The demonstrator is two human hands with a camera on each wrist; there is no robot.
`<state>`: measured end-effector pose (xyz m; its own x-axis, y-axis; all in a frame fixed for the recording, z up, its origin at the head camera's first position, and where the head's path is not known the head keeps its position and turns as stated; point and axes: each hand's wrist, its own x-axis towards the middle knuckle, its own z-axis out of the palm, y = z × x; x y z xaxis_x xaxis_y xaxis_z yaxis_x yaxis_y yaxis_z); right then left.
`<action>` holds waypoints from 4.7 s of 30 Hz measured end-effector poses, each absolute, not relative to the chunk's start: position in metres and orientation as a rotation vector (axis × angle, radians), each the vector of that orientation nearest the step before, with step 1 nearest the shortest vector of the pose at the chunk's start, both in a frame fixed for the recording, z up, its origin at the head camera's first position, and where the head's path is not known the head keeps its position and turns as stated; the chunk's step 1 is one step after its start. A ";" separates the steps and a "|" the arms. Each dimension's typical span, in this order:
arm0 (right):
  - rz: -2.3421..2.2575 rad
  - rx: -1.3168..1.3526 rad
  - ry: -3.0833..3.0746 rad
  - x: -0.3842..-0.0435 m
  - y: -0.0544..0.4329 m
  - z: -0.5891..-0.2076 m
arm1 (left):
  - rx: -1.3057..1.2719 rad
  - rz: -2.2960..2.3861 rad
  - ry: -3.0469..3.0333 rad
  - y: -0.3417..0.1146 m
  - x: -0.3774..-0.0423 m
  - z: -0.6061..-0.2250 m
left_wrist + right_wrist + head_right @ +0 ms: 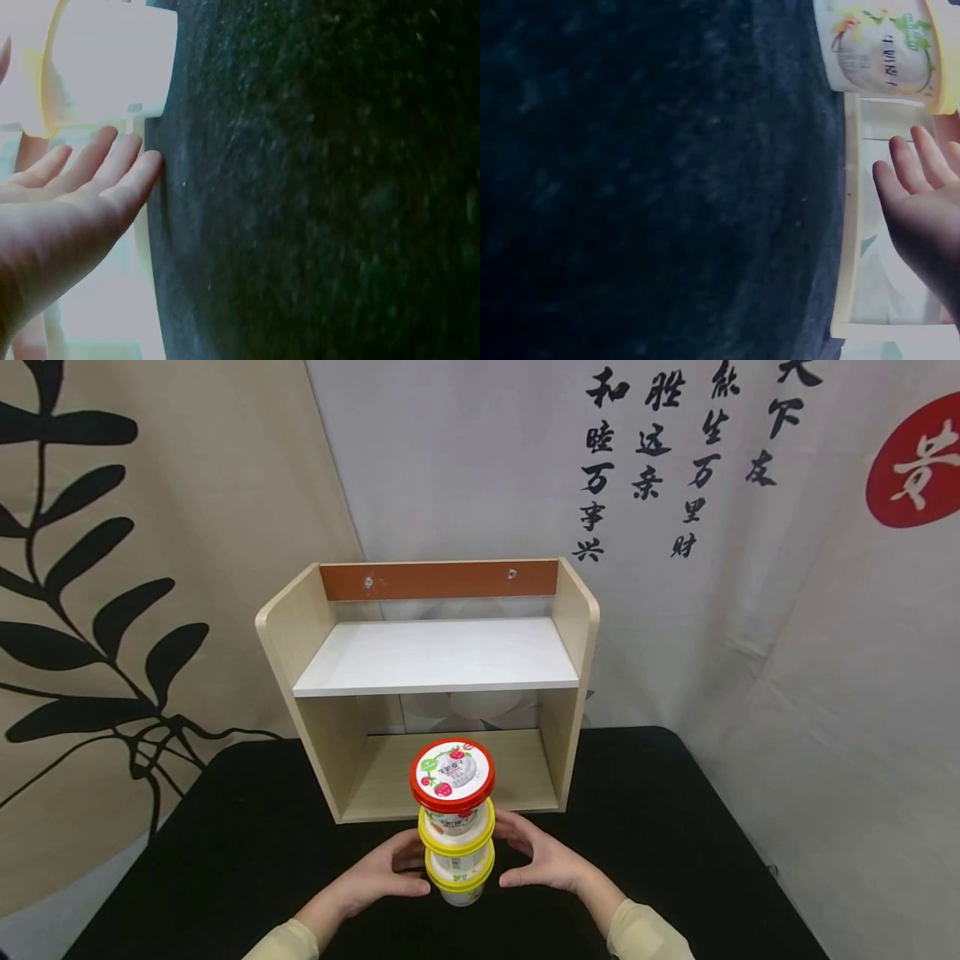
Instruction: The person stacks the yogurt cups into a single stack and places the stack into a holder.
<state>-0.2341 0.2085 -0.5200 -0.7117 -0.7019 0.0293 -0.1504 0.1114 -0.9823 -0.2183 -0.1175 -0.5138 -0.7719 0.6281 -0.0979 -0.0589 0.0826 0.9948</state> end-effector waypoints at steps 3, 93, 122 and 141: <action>-1.630 -0.800 1.926 -0.235 0.208 -0.523 | 0.564 1.724 1.877 -0.123 -0.217 -0.510; -1.638 -0.940 1.761 -0.249 0.167 -0.556 | 0.174 1.870 2.860 -0.242 -0.253 -0.409; -1.654 -0.922 1.795 -0.248 0.169 -0.554 | 0.059 1.851 2.933 -0.226 -0.275 -0.396; -1.606 -0.893 1.855 -0.244 0.173 -0.551 | -0.010 1.921 2.905 -0.222 -0.276 -0.395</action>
